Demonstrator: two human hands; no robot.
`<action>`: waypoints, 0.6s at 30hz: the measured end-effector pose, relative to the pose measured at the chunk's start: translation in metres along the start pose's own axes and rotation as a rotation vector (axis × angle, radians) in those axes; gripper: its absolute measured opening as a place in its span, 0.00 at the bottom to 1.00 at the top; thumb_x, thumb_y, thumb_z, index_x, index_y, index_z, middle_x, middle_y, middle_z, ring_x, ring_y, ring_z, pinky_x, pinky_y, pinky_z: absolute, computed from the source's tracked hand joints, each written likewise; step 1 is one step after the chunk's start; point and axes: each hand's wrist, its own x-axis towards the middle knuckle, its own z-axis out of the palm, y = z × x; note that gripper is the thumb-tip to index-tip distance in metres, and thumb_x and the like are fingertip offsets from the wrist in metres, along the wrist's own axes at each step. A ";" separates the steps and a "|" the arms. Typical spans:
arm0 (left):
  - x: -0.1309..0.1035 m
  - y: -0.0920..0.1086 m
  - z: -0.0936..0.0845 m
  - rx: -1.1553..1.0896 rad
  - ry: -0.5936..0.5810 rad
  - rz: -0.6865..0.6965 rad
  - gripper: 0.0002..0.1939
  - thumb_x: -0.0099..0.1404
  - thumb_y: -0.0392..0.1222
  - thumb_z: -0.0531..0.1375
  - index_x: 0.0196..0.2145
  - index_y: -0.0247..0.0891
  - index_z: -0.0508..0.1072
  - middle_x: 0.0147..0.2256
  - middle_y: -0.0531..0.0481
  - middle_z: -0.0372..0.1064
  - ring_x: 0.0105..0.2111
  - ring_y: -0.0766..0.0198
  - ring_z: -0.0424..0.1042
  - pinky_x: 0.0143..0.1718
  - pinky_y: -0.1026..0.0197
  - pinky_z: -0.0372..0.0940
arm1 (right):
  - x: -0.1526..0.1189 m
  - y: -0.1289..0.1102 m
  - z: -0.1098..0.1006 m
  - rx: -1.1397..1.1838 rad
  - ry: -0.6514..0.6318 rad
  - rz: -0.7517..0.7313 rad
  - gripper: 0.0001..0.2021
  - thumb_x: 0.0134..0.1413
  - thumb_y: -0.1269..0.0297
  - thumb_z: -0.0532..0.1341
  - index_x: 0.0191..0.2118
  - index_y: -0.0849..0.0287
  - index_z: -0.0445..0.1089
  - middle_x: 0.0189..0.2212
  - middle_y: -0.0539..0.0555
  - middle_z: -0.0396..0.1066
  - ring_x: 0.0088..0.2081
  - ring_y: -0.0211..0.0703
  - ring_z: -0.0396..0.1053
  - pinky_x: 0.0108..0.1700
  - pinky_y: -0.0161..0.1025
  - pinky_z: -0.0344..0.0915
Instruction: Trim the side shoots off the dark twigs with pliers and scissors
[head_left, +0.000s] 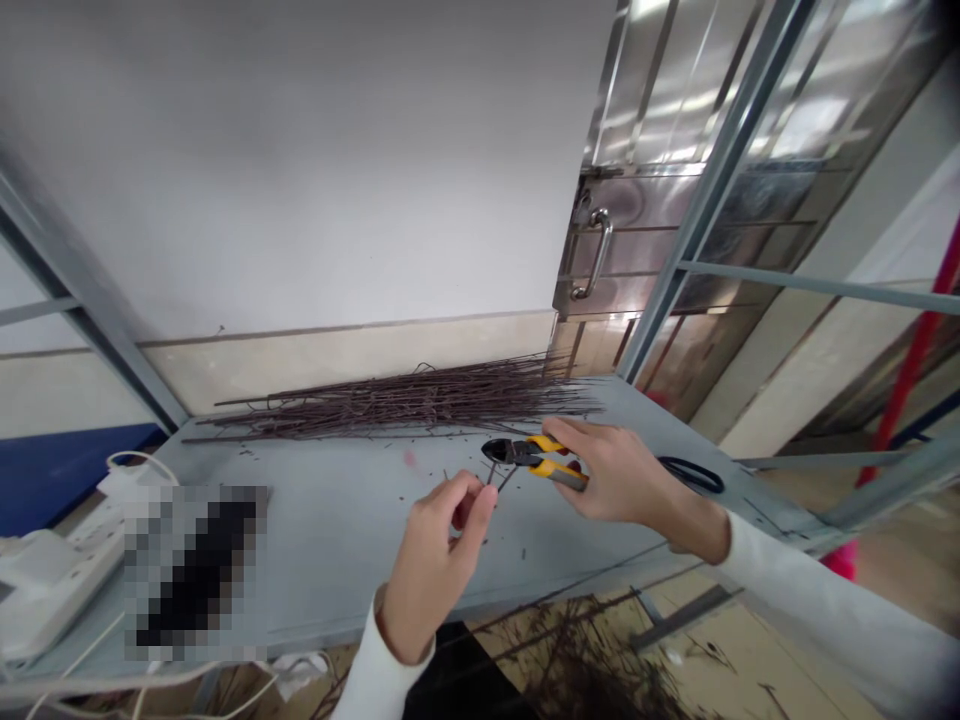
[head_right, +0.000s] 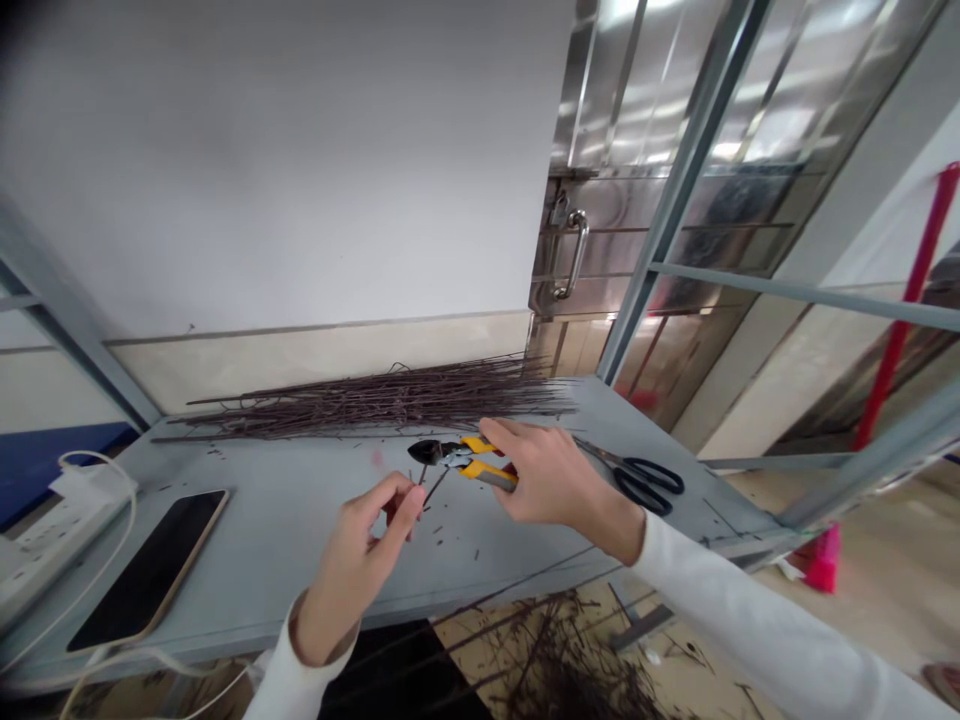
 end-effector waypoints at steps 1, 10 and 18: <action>0.000 0.001 0.001 -0.012 -0.003 -0.007 0.17 0.68 0.48 0.49 0.23 0.40 0.58 0.19 0.57 0.54 0.22 0.68 0.57 0.22 0.66 0.52 | 0.000 0.000 0.002 -0.054 0.051 -0.007 0.13 0.38 0.69 0.54 0.35 0.56 0.60 0.28 0.51 0.69 0.25 0.40 0.65 0.23 0.33 0.48; 0.004 0.006 0.005 -0.142 0.023 -0.056 0.17 0.67 0.51 0.48 0.27 0.39 0.66 0.16 0.60 0.50 0.17 0.69 0.53 0.21 0.65 0.49 | 0.000 -0.005 0.001 -0.116 0.158 -0.054 0.11 0.38 0.71 0.54 0.33 0.57 0.58 0.28 0.55 0.66 0.29 0.46 0.64 0.30 0.37 0.57; 0.010 0.002 0.005 -0.204 0.015 -0.005 0.14 0.67 0.46 0.51 0.27 0.39 0.66 0.17 0.57 0.63 0.19 0.68 0.62 0.26 0.65 0.56 | -0.004 -0.003 0.001 0.071 0.017 0.000 0.14 0.39 0.67 0.55 0.37 0.58 0.57 0.29 0.55 0.66 0.27 0.43 0.64 0.27 0.35 0.56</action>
